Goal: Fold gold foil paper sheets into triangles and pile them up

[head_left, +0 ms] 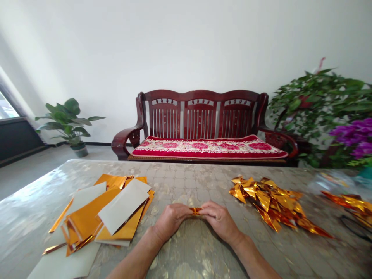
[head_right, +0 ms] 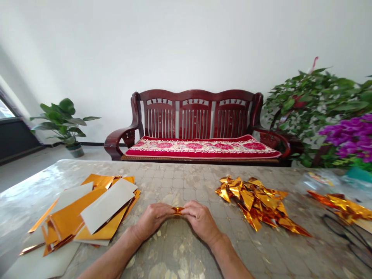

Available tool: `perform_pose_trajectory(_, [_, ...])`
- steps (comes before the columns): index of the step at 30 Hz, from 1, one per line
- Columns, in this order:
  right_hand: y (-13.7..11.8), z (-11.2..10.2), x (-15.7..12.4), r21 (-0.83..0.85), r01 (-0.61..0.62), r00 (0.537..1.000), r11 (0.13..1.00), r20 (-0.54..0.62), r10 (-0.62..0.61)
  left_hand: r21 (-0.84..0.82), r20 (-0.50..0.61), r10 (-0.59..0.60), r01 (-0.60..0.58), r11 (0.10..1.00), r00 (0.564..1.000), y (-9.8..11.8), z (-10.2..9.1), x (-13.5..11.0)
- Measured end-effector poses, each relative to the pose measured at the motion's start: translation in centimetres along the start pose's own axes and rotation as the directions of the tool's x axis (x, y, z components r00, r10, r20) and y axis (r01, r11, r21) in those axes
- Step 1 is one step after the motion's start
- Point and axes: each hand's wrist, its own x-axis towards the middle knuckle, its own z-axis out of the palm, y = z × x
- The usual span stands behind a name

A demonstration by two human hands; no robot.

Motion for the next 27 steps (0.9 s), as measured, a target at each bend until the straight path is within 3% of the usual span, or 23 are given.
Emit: perform_pose_trajectory(27, [-0.75, 0.49, 0.05, -0.039, 0.044, 0.999, 0.998, 0.0, -0.044, 0.028, 0.005, -0.024, 0.024, 0.999, 1.0, -0.08, 0.55, -0.1])
